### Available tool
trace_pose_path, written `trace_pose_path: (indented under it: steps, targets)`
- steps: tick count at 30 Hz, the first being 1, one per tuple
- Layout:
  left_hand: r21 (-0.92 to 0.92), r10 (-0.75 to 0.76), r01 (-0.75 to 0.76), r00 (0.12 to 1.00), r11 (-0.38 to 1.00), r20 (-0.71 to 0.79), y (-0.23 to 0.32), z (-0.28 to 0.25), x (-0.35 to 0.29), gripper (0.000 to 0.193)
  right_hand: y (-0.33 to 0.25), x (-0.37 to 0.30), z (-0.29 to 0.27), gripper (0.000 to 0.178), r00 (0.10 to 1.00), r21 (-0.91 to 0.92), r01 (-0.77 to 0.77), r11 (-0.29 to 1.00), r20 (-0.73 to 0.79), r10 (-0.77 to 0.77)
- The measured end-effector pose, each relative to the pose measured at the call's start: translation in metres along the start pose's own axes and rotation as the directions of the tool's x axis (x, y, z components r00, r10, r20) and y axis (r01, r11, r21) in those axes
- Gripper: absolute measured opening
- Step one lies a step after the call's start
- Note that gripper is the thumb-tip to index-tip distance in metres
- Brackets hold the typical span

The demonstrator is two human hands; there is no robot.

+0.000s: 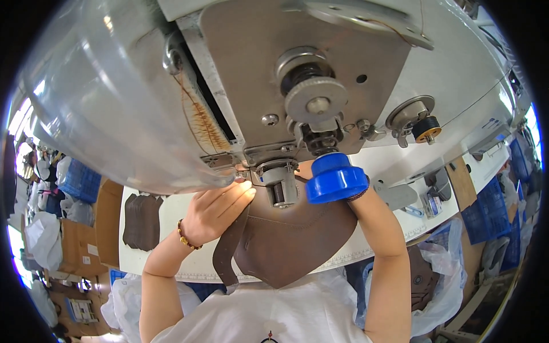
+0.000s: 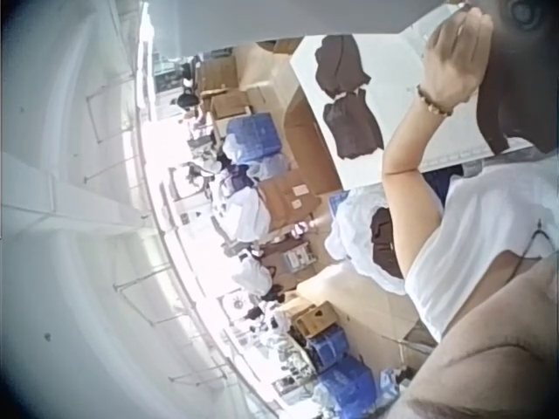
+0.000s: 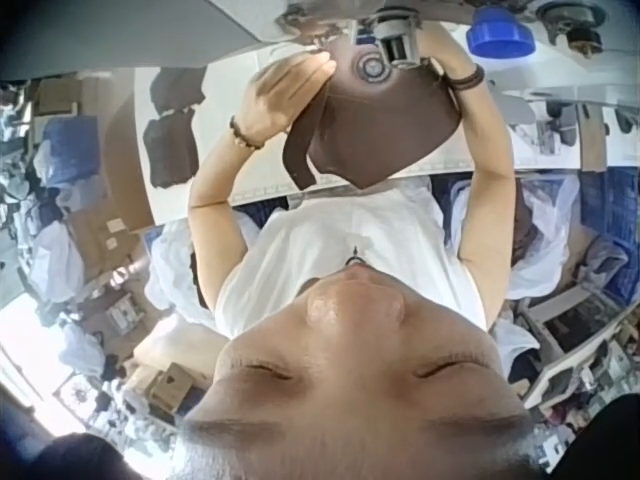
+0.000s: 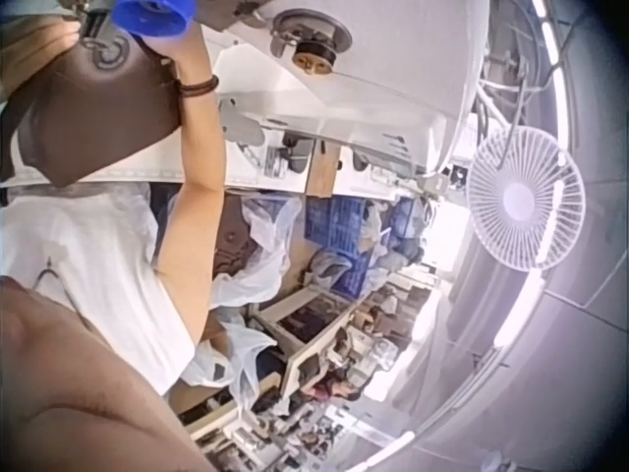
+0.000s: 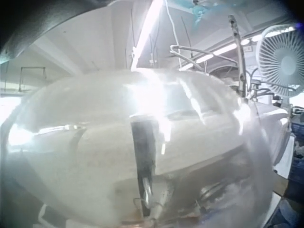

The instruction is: Stitching together leather components of a shoe upper using an industrial sewing machine.

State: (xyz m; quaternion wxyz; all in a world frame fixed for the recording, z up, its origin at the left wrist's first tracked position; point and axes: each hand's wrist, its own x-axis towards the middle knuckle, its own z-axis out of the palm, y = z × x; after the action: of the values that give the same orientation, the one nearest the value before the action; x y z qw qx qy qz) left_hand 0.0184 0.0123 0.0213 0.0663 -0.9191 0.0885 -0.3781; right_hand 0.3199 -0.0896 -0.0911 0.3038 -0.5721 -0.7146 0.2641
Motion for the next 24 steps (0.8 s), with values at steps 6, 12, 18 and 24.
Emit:
trace_pose_path:
  steps: [6, 12, 18, 24]
  targets:
    - [0.016, 0.008, -0.008, 1.000, 1.000, -0.019, -0.001, 0.003, -0.001, 0.029, 0.036, 0.003, 0.005, 0.046, 0.994, 0.997, -0.060, 0.053, 0.064, -0.086]
    - [-0.013, 0.001, -0.001, 1.000, 1.000, -0.009, 0.003, 0.004, 0.000, 0.034, 0.041, 0.008, 0.001, 0.059, 0.981, 0.991, -0.095, 0.093, 0.109, -0.158]
    - [-0.024, -0.013, 0.012, 1.000, 1.000, -0.012, 0.004, 0.004, 0.003, 0.033, 0.047, 0.029, -0.002, 0.072, 0.955, 0.992, -0.087, -0.092, 0.057, -0.292]
    - [-0.075, -0.111, 0.112, 0.994, 0.991, 0.017, 0.008, 0.007, 0.001, 0.033, 0.031, 0.032, -0.015, 0.071, 0.991, 0.902, 0.123, 0.414, -0.090, -0.097]
